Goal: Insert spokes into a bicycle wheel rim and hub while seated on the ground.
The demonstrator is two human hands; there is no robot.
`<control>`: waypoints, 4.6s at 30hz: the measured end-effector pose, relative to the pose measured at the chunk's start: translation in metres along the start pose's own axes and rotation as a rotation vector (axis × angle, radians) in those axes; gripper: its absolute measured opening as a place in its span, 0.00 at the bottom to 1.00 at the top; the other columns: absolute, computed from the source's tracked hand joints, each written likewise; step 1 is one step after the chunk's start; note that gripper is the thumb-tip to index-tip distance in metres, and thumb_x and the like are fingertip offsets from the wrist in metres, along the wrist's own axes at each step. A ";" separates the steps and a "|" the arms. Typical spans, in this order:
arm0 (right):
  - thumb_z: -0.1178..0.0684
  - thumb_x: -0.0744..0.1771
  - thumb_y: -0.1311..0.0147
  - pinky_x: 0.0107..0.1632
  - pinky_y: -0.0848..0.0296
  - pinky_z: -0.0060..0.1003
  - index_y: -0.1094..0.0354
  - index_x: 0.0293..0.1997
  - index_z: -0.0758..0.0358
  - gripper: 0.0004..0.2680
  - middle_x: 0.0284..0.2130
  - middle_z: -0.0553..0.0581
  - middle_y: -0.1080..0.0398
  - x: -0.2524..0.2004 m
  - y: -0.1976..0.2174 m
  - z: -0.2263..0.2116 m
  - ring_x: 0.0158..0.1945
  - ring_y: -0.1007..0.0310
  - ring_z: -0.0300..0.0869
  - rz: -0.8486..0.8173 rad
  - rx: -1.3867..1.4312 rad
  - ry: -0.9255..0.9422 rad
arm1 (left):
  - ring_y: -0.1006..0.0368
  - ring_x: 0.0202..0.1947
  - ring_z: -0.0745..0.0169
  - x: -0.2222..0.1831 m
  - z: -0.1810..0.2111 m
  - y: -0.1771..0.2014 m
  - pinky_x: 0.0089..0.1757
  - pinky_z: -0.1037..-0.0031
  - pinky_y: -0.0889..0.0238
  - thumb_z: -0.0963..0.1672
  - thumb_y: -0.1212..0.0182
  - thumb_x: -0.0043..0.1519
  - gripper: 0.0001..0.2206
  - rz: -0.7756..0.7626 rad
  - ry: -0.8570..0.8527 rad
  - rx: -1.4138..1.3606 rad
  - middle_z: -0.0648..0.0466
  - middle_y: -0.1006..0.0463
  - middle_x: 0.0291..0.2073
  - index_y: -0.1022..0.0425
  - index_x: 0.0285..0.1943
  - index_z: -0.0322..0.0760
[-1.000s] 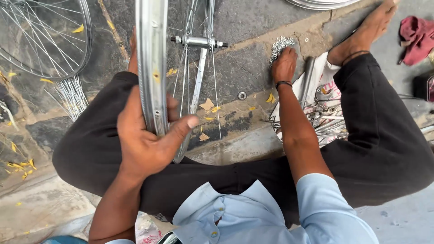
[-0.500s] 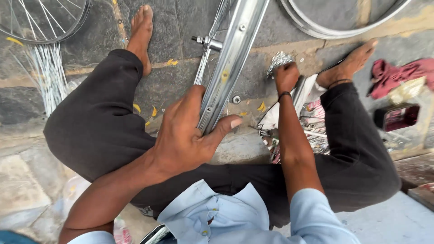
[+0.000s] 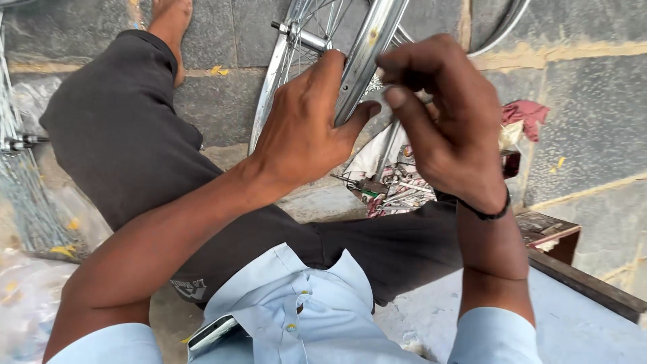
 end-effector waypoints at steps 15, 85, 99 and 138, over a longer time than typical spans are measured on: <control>0.67 0.69 0.39 0.43 0.27 0.29 0.36 0.53 0.68 0.11 0.42 0.55 0.28 0.008 -0.036 -0.009 0.43 0.27 0.36 -0.223 -0.174 0.166 | 0.22 0.32 0.44 -0.007 -0.007 0.000 0.31 0.61 0.31 0.35 0.34 0.54 0.18 0.046 -0.091 -0.070 0.39 0.26 0.34 0.39 0.48 0.26; 0.53 0.73 0.50 0.49 0.22 0.42 0.25 0.53 0.63 0.09 0.41 0.62 0.23 -0.027 -0.182 0.230 0.43 0.22 0.44 0.278 0.791 -0.444 | 0.28 0.35 0.70 -0.001 -0.060 0.003 0.47 0.74 0.28 0.42 0.21 0.62 0.31 -0.137 0.097 -0.233 0.57 0.29 0.40 0.40 0.67 0.33; 0.56 0.71 0.52 0.17 0.37 0.38 0.31 0.49 0.71 0.08 0.21 0.59 0.28 0.044 -0.230 0.346 0.17 0.29 0.39 0.527 -0.171 -0.611 | 0.25 0.33 0.68 0.004 -0.058 -0.005 0.35 0.81 0.34 0.43 0.17 0.66 0.35 -0.119 0.131 -0.139 0.54 0.32 0.54 0.42 0.73 0.31; 0.56 0.64 0.43 0.42 0.26 0.44 0.31 0.43 0.69 0.08 0.36 0.62 0.24 -0.117 -0.108 0.519 0.36 0.22 0.51 1.056 0.009 -0.545 | 0.32 0.45 0.69 -0.001 -0.005 -0.001 0.49 0.78 0.33 0.36 0.28 0.69 0.30 -0.172 0.169 -0.152 0.55 0.33 0.49 0.46 0.73 0.33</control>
Point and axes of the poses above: each hand's wrist, its own x-axis towards the middle knuckle, its own y-axis out of the back of the hand, z = x × y, the point moved 6 cm from there along x, towards the middle knuckle
